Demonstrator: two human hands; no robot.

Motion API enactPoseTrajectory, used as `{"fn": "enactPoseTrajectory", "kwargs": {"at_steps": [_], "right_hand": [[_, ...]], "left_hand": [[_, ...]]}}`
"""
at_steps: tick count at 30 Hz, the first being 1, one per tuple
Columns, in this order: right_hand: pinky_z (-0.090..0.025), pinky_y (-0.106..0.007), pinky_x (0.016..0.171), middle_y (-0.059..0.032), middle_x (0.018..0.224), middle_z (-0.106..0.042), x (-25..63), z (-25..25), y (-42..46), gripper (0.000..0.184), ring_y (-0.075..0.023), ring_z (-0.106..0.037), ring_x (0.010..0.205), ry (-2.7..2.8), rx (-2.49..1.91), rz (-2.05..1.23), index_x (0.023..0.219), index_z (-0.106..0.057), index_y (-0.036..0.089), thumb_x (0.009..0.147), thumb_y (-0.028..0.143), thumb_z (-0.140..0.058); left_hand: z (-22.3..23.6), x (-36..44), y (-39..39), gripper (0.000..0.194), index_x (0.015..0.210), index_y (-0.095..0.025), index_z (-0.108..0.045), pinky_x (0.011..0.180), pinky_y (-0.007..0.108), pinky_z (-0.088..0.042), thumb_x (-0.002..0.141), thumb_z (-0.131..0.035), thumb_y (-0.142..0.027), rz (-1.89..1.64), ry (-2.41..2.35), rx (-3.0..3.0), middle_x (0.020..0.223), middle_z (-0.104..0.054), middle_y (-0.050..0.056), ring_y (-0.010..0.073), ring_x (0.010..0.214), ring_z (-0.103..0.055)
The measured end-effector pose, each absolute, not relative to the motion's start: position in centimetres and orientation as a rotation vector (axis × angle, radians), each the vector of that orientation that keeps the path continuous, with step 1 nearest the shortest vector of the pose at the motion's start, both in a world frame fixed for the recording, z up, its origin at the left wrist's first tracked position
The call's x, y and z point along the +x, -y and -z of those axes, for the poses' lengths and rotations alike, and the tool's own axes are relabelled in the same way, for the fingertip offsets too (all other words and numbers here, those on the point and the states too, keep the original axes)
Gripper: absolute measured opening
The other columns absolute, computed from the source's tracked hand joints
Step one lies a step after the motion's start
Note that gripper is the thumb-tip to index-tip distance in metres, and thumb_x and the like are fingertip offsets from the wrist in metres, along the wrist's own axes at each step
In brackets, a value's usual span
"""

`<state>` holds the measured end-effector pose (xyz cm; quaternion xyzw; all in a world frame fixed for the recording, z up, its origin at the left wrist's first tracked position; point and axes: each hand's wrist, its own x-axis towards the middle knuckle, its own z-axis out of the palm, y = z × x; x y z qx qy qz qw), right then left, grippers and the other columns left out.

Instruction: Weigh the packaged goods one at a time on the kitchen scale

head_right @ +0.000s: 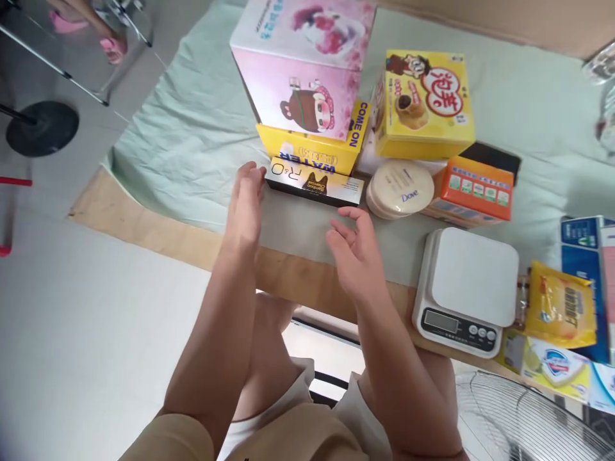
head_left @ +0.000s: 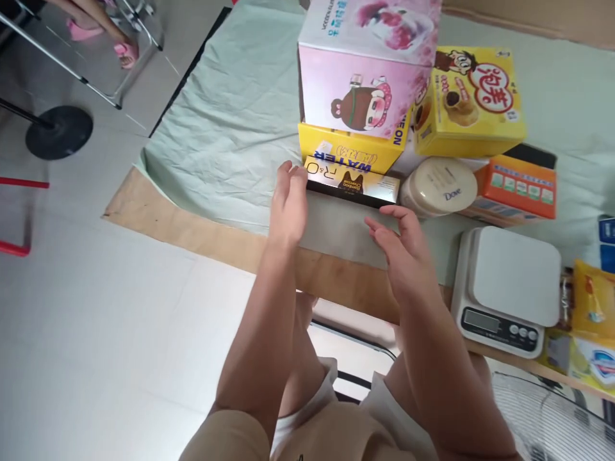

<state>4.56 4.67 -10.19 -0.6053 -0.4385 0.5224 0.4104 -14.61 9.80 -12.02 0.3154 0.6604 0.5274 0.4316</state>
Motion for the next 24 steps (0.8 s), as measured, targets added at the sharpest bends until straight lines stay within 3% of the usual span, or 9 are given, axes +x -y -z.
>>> {"fn": "enactPoseTrajectory", "kwargs": {"at_steps": [4,8,14,17,20,24], "right_hand": [[-0.06,-0.043,0.104,-0.003,0.132,-0.067,4.2,11.0,-5.1,0.047,-0.0249,-0.071,0.126,1.101,-1.555,-1.293,0.118,-0.059,0.031,0.077,0.047,-0.075],[-0.059,-0.041,0.104,-0.0007,0.128,-0.067,4.2,11.1,-4.6,0.039,-0.0211,-0.075,0.114,1.128,-1.493,-1.32,0.118,-0.06,0.032,0.083,0.044,-0.07],[-0.064,-0.034,0.087,-0.0029,0.141,-0.061,4.3,8.7,-2.7,0.032,-0.0168,-0.076,0.1,1.26,-1.403,-1.232,0.117,-0.063,0.03,0.087,0.042,-0.067],[-0.066,-0.037,0.092,-0.0044,0.154,-0.054,5.5,6.8,-1.1,0.033,-0.0163,-0.075,0.099,1.356,-1.368,-1.105,0.122,-0.063,0.032,0.09,0.037,-0.065],[-0.066,-0.041,0.097,-0.0053,0.165,-0.045,7.6,5.2,0.3,0.037,-0.0176,-0.076,0.101,1.434,-1.308,-1.004,0.13,-0.061,0.033,0.093,0.039,-0.064],[-0.067,-0.038,0.089,-0.0061,0.165,-0.045,11.4,4.2,0.8,0.039,-0.0149,-0.074,0.093,1.364,-1.286,-0.822,0.129,-0.061,0.031,0.091,0.038,-0.067]], "left_hand": [[12.1,-14.9,-9.8,0.027,0.108,-0.023,-0.068,0.12,0.041,-0.047,0.104,-0.062,-0.049,-1.357,-1.638,0.924,0.12,-0.072,0.007,0.0277,0.134,-0.064],[12.1,-15.6,-9.8,0.044,0.081,-0.021,-0.061,0.098,0.036,-0.054,0.103,-0.061,-0.059,-1.501,-1.726,0.969,0.085,-0.061,0.003,0.0219,0.098,-0.064],[10.8,-14.9,-7.7,0.019,0.089,-0.022,-0.066,0.086,0.031,-0.054,0.101,-0.057,-0.033,-1.654,-1.67,0.904,0.096,-0.064,0.005,0.0197,0.101,-0.062],[9.9,-13.7,-6.1,0.01,0.086,-0.022,-0.062,0.069,0.027,-0.05,0.093,-0.059,-0.029,-1.87,-1.598,0.891,0.083,-0.056,0.002,0.0155,0.082,-0.057],[8.9,-11.8,-4.8,0.014,0.077,-0.022,-0.054,0.059,0.025,-0.039,0.084,-0.065,-0.028,-2.134,-1.502,1.037,0.071,-0.039,-0.003,0.0113,0.064,-0.042],[8.7,-7.5,-3.2,0.024,0.081,-0.022,-0.053,0.061,0.025,-0.04,0.084,-0.076,-0.029,-2.078,-1.281,1.341,0.075,-0.045,-0.004,0.0104,0.065,-0.045]]}}
